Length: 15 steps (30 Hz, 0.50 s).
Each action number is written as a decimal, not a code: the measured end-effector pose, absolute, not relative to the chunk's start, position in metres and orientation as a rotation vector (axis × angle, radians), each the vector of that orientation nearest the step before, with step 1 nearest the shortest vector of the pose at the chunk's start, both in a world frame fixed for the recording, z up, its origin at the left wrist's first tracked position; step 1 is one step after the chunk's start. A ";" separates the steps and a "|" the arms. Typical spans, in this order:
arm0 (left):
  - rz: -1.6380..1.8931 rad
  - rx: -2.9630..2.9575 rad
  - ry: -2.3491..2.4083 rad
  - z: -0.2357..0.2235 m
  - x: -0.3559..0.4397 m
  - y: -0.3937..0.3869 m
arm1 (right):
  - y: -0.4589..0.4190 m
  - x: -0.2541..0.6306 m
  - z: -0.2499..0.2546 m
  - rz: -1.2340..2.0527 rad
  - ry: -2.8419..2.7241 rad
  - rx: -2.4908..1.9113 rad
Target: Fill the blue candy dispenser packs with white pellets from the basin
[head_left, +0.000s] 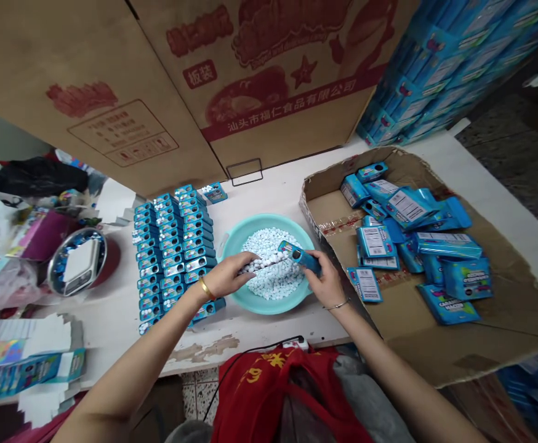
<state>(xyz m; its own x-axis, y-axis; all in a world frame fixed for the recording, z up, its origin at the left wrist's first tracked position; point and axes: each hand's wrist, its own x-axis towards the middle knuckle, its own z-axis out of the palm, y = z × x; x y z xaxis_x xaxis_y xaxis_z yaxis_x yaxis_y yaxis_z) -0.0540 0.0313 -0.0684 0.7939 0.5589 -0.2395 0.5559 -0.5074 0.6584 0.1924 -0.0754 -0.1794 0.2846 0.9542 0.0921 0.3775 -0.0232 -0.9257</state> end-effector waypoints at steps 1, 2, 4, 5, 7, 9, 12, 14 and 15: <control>-0.056 2.258 0.805 -0.060 -0.051 0.034 | -0.074 0.190 -0.180 0.744 -1.290 -1.557; -0.127 2.304 0.794 -0.053 -0.047 0.037 | -0.073 0.188 -0.181 0.740 -1.316 -1.528; -0.303 2.401 0.780 -0.040 -0.036 0.041 | -0.073 0.184 -0.186 0.726 -1.353 -1.479; -0.403 2.447 0.779 -0.034 -0.030 0.042 | -0.074 0.183 -0.189 0.720 -1.366 -1.459; -0.587 2.533 0.803 -0.021 -0.016 0.042 | -0.076 0.181 -0.194 0.708 -1.383 -1.431; -0.725 2.616 0.845 -0.007 -0.001 0.037 | -0.077 0.180 -0.199 0.704 -1.397 -1.408; -0.858 2.726 0.841 0.008 0.021 0.026 | -0.078 0.178 -0.203 0.706 -1.395 -1.397; -0.904 2.768 0.807 0.013 0.029 0.020 | -0.078 0.177 -0.204 0.712 -1.379 -1.407; -0.906 2.782 0.796 0.014 0.029 0.018 | -0.078 0.177 -0.205 0.714 -1.373 -1.413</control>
<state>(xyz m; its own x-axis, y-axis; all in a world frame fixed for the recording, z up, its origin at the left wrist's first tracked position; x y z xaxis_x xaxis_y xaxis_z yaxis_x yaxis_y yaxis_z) 0.0294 0.0184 0.0135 0.6843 0.4479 -0.5754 0.5129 -0.8565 -0.0568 0.1772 -0.0782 -0.2048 0.1812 0.9581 0.2220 0.3686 0.1431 -0.9185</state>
